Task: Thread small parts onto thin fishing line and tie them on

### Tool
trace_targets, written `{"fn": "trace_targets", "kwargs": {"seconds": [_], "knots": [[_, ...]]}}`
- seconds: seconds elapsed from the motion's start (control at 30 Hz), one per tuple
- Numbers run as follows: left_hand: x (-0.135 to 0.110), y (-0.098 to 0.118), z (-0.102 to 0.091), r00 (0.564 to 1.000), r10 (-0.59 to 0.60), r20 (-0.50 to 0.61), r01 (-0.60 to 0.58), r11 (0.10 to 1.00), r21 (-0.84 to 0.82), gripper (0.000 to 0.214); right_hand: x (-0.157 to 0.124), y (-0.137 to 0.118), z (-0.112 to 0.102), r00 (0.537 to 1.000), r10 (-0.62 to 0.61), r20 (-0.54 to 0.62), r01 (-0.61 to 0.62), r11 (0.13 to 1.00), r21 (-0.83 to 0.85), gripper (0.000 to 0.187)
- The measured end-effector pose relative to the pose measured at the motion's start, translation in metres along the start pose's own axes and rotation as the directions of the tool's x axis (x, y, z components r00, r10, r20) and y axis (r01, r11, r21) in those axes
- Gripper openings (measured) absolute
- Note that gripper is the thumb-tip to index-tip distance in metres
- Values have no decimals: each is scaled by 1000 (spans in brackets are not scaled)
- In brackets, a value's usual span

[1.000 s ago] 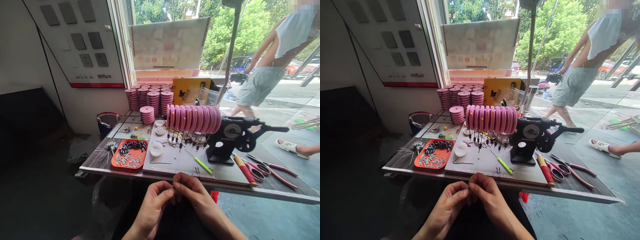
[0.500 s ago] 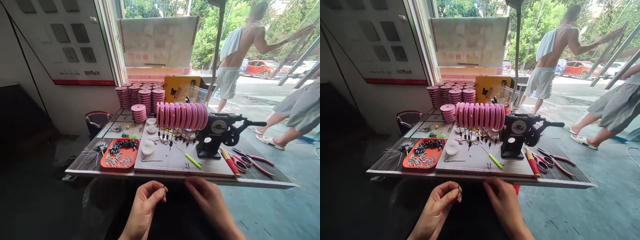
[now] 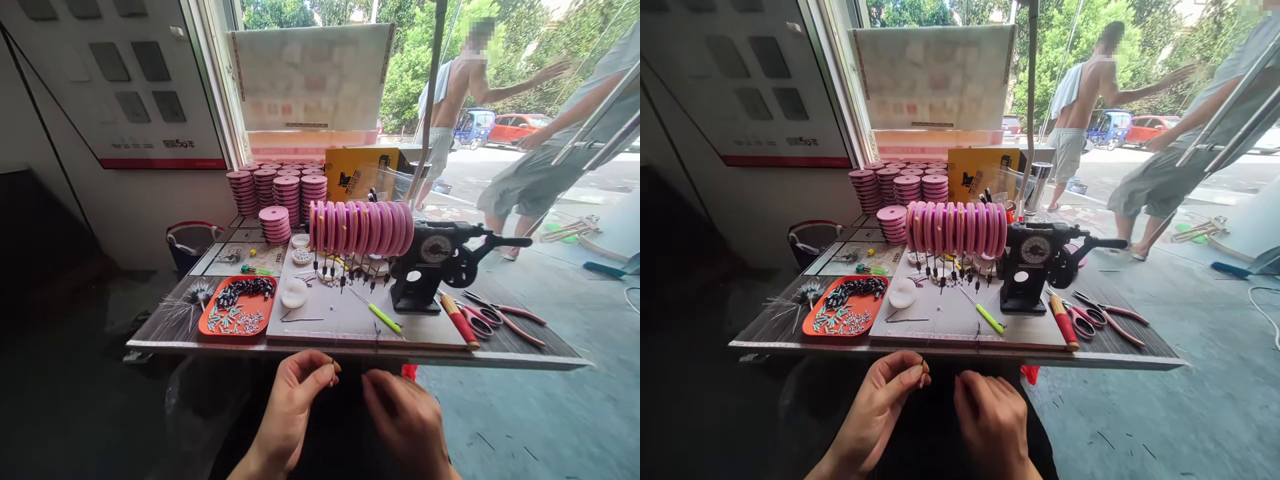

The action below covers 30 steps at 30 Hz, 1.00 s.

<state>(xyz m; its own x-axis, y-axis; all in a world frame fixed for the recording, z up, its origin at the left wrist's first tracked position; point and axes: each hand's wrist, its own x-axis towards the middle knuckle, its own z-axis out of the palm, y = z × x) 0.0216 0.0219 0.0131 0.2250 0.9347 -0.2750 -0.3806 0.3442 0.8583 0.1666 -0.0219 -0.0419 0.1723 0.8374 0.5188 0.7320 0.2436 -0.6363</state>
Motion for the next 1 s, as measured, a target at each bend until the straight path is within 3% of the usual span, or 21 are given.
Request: {"fn": "trace_targets", "kwargs": {"seconds": [0.1,0.2,0.27,0.4,0.47,0.57,0.63,0.7,0.87,1.0], "knots": [[-1,3,6,996,-36,78,36,999,4,10,-7,-9,-5,968,-250,-24,246,964,-102,16],[-3,5,11,987,-79,143,77,997,20,11,-2,-15,-6,882,-465,-80,457,883,-106,18],[-3,7,14,980,-105,170,102,994,24,12,3,-15,-6,849,-521,-94,512,853,-101,18],[-2,7,18,976,-108,187,101,994,50,13,1,-10,-7,862,-506,-35,502,861,-86,17],[0,5,18,987,-55,148,45,996,71,11,-3,-6,-7,897,-441,-27,442,896,38,16],[5,-3,15,998,51,48,-55,994,94,10,-1,-3,-9,993,-114,18,103,946,308,14],[10,-9,13,995,100,20,-102,986,132,10,8,-2,-10,985,109,137,-157,895,418,16],[16,-14,12,989,143,27,-145,966,216,11,22,-3,-11,949,205,241,-297,840,454,24],[23,-14,17,964,247,103,-266,842,470,12,45,-9,-15,926,235,294,-348,835,427,33],[21,-7,21,959,227,172,-284,806,519,10,46,-8,-18,910,257,324,-397,762,511,30]]}}
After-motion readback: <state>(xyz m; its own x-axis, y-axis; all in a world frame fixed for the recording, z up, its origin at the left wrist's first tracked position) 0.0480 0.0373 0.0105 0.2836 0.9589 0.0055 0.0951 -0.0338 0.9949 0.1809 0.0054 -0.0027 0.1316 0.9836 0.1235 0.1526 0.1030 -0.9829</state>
